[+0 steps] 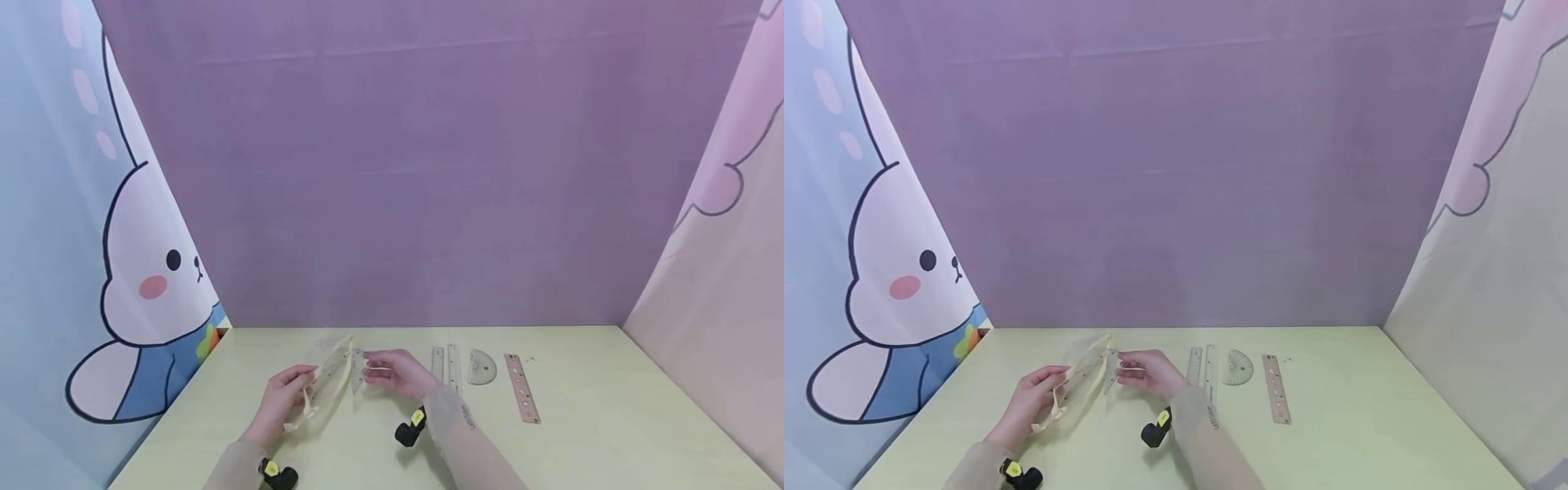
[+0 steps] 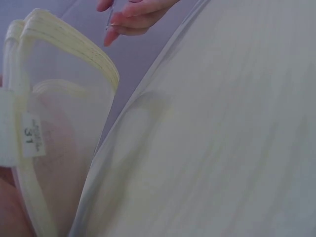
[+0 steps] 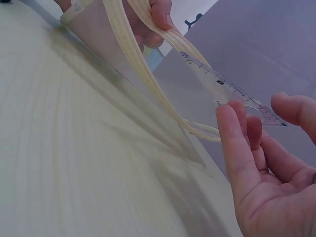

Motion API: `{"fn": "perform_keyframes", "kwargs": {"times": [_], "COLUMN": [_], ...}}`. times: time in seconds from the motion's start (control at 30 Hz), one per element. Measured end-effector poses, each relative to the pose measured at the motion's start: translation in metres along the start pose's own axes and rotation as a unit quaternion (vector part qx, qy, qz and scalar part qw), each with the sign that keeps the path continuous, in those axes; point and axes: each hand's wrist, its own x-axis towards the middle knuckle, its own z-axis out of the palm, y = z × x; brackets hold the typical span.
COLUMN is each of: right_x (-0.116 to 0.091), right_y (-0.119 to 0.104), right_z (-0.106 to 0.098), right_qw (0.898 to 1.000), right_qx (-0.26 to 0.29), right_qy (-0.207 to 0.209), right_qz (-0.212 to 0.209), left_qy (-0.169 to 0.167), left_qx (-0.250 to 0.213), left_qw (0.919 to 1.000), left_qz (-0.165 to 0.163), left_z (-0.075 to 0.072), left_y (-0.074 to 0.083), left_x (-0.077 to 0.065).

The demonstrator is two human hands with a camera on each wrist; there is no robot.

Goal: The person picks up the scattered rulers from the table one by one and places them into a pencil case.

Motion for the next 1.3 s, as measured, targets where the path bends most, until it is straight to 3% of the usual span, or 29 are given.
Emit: {"fn": "perform_keyframes", "kwargs": {"times": [0.63,1.0,1.3], "right_x": [0.034,0.040,0.047], "right_y": [0.006,0.007,0.015], "right_z": [0.020,0.029,0.035], "right_qw": [1.000,0.999,0.999], "right_qx": [-0.006,-0.033,-0.026], "right_qy": [0.012,0.032,0.039], "right_qz": [0.011,0.006,-0.005], "left_qy": [0.007,0.011,0.007], "left_qx": [0.024,0.042,0.027], "left_qw": [0.9996,0.9990,0.9995], "left_qz": [0.008,0.009,0.011], "left_z": [0.001,0.000,0.000], "left_y": [-0.001,0.000,-0.001], "left_x": [0.001,0.002,0.001]}}
